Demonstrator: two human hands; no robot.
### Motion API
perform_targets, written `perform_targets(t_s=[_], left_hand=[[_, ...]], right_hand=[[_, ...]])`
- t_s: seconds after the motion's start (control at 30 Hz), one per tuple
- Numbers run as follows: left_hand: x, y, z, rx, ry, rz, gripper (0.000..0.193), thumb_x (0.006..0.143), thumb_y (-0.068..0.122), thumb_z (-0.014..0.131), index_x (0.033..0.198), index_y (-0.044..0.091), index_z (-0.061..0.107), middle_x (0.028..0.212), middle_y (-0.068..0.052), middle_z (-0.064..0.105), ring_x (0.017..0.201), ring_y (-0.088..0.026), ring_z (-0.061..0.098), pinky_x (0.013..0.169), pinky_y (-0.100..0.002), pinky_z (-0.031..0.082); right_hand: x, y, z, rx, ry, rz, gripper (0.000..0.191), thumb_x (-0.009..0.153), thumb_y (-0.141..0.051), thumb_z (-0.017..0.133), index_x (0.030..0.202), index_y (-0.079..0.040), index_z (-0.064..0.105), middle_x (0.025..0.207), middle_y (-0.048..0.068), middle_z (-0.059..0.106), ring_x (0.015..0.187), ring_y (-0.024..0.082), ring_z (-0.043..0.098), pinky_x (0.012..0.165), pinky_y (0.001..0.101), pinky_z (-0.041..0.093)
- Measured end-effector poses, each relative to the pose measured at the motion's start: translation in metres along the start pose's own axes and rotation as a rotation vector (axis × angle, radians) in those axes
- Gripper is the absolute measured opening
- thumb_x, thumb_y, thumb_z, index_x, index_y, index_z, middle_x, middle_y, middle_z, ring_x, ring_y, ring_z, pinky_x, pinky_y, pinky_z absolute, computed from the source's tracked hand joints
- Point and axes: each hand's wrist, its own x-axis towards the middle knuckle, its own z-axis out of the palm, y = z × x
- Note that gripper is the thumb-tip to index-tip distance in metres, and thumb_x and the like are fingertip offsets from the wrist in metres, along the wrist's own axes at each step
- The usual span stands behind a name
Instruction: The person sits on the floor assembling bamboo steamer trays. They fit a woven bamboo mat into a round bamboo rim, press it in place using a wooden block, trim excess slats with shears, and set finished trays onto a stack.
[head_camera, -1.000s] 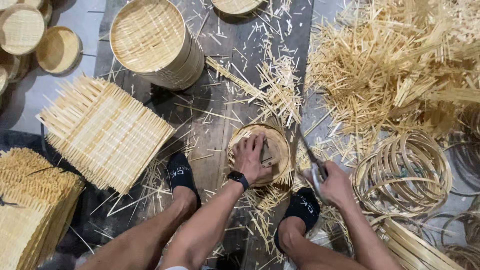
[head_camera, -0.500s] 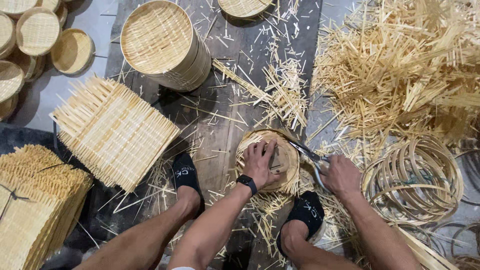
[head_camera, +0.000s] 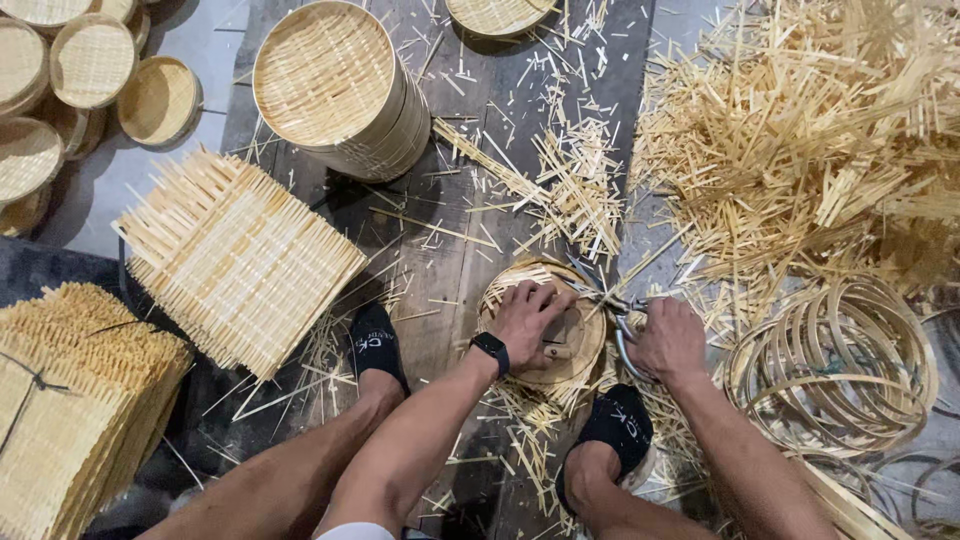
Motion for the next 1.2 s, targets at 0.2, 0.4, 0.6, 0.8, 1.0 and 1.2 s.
perform_targets(t_s=[0.2, 0.4, 0.6, 0.8, 1.0, 1.2], left_hand=[[-0.007, 0.028, 0.012, -0.018, 0.097, -0.337, 0.137, 0.043, 0.052, 0.099, 0.158, 0.030, 0.028, 0.153, -0.029, 0.030, 0.145, -0.054, 0.024, 0.109, -0.073, 0.018], [-0.012, 0.037, 0.027, -0.060, 0.143, -0.345, 0.116, 0.070, 0.032, 0.082, 0.166, 0.022, 0.018, 0.149, -0.031, 0.040, 0.137, -0.049, 0.038, 0.114, -0.069, 0.025], [-0.011, 0.013, 0.025, -0.019, 0.056, -0.206, 0.113, 0.064, 0.024, 0.083, 0.160, 0.028, 0.024, 0.148, -0.026, 0.042, 0.135, -0.045, 0.040, 0.111, -0.064, 0.025], [-0.014, 0.007, 0.018, -0.003, -0.032, 0.000, 0.116, 0.062, 0.012, 0.084, 0.160, 0.035, 0.028, 0.149, -0.017, 0.046, 0.136, -0.041, 0.042, 0.109, -0.060, 0.028], [-0.014, 0.002, 0.019, 0.040, -0.065, 0.030, 0.119, 0.054, 0.009, 0.085, 0.157, 0.039, 0.032, 0.146, -0.010, 0.048, 0.137, -0.034, 0.042, 0.110, -0.063, 0.025], [-0.013, 0.001, 0.010, 0.114, -0.150, 0.082, 0.114, 0.059, 0.013, 0.082, 0.157, 0.041, 0.031, 0.150, -0.012, 0.044, 0.140, -0.037, 0.036, 0.112, -0.063, 0.023]], right_hand=[[-0.002, 0.021, 0.005, 0.045, 0.038, -0.057, 0.045, 0.092, -0.049, 0.061, 0.109, -0.007, 0.065, 0.093, 0.014, 0.064, 0.086, 0.028, 0.063, 0.073, 0.0473, 0.057], [0.003, 0.004, -0.006, -0.066, -0.015, 0.001, 0.063, 0.083, -0.058, 0.068, 0.107, 0.000, 0.063, 0.101, 0.018, 0.065, 0.094, 0.029, 0.063, 0.086, 0.0434, 0.054], [0.003, 0.006, -0.019, 0.004, -0.097, -0.014, 0.048, 0.086, -0.044, 0.068, 0.111, -0.003, 0.063, 0.102, 0.018, 0.065, 0.092, 0.029, 0.066, 0.080, 0.0446, 0.059], [0.005, 0.016, 0.003, 0.025, 0.015, -0.029, 0.050, 0.084, -0.046, 0.070, 0.109, -0.003, 0.065, 0.105, 0.018, 0.067, 0.100, 0.033, 0.066, 0.090, 0.0446, 0.057], [0.002, 0.013, 0.004, 0.039, 0.049, -0.059, 0.051, 0.085, -0.043, 0.068, 0.115, -0.002, 0.065, 0.111, 0.020, 0.065, 0.102, 0.035, 0.065, 0.086, 0.0474, 0.056], [0.000, 0.005, -0.015, 0.004, -0.130, 0.018, 0.057, 0.086, -0.050, 0.067, 0.117, -0.002, 0.063, 0.108, 0.017, 0.065, 0.103, 0.030, 0.064, 0.090, 0.0432, 0.056]])
